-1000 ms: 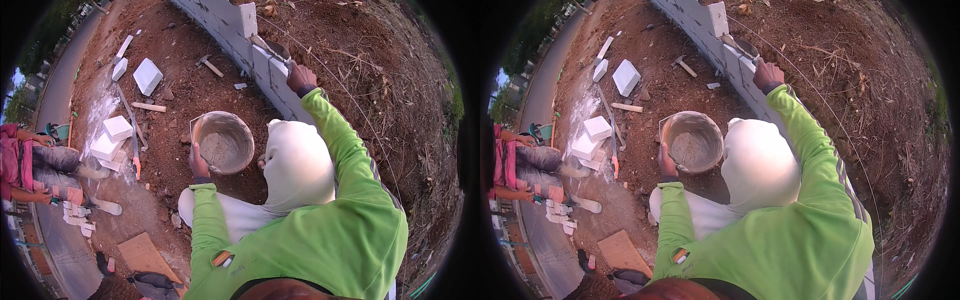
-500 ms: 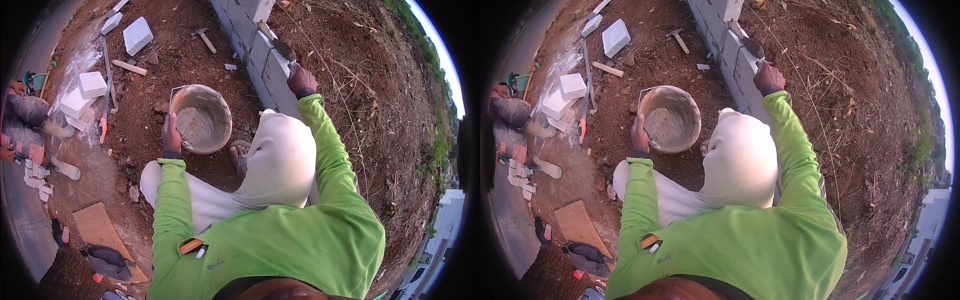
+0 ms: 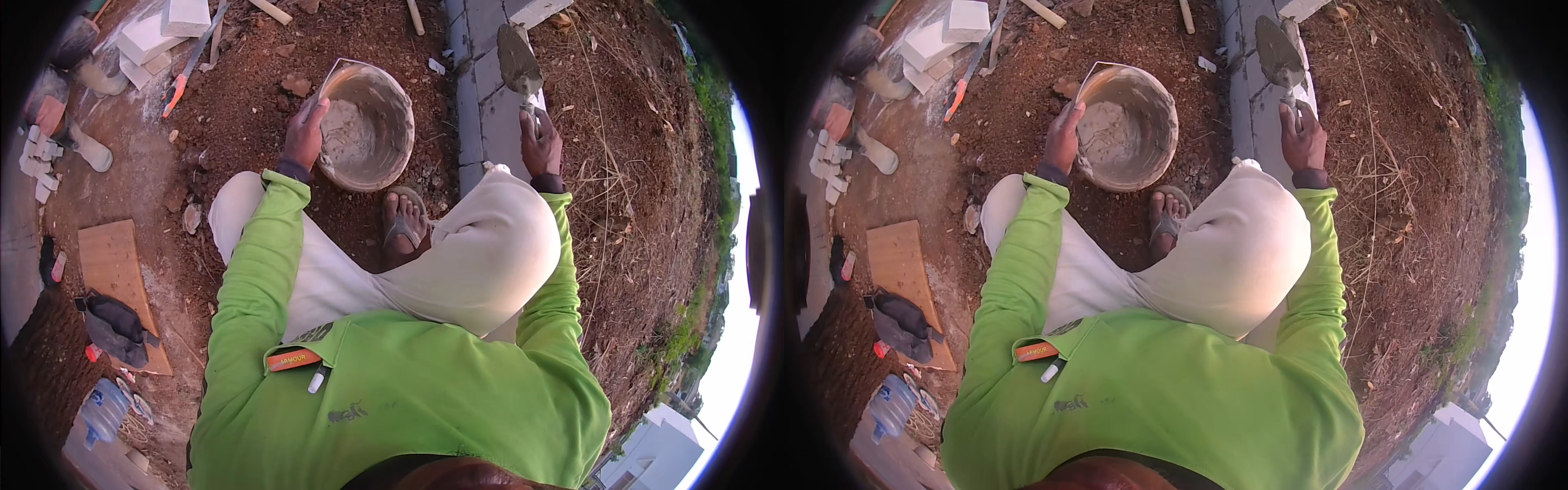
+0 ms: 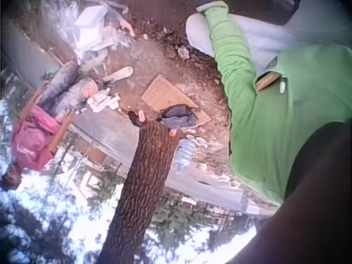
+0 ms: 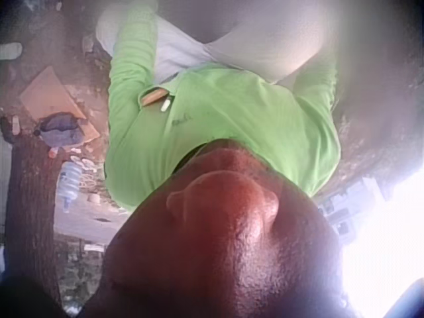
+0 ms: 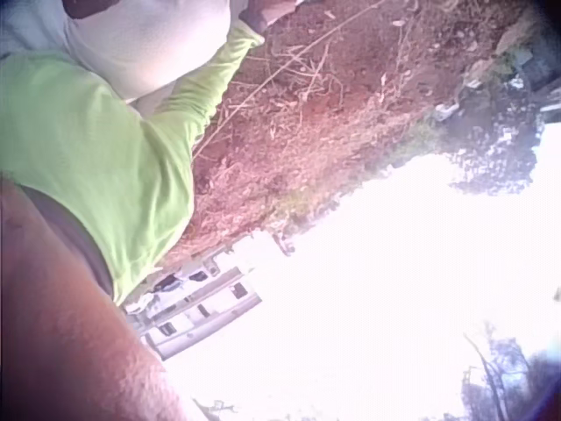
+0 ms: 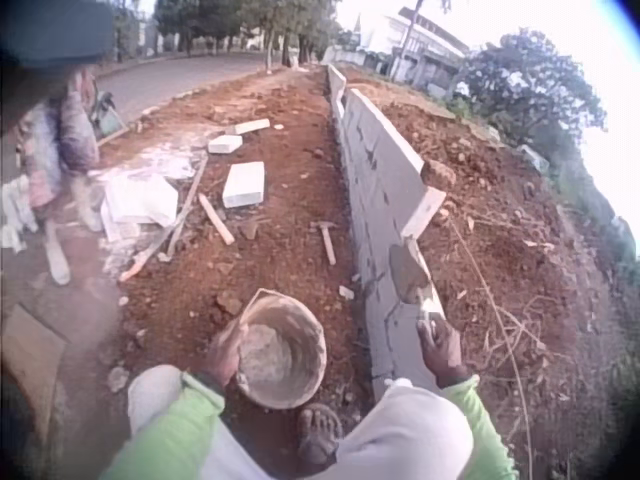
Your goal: The person constructs a low wall by applying mortar to white blocks using a trowel and tapping the blocks into place with a hammer.
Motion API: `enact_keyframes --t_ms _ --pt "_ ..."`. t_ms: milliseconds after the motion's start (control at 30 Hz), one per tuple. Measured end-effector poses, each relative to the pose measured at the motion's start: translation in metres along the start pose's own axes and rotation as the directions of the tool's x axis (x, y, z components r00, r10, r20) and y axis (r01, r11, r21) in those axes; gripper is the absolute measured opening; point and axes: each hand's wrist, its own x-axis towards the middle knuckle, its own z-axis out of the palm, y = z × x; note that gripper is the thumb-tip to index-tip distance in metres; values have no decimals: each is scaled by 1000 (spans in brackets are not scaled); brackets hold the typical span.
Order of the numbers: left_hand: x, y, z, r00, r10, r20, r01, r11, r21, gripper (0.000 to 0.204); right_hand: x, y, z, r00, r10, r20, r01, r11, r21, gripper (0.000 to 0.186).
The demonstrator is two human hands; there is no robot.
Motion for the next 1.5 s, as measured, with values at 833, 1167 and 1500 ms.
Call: enact_keyframes --t_ms 833,1167,1500 --pt "-12 30 32 999 -10 -51 2 989 -149 39 -49 -97 93 321 -252 913 118 967 225 50" --pt "-7 -2 9 959 -275 -60 238 906 -350 55 -120 -52 92 596 -204 777 -619 500 606 39" --pt "-2 -1 15 990 -122 -75 110 984 -143 46 -30 -7 -24 858 414 303 -512 723 463 37"
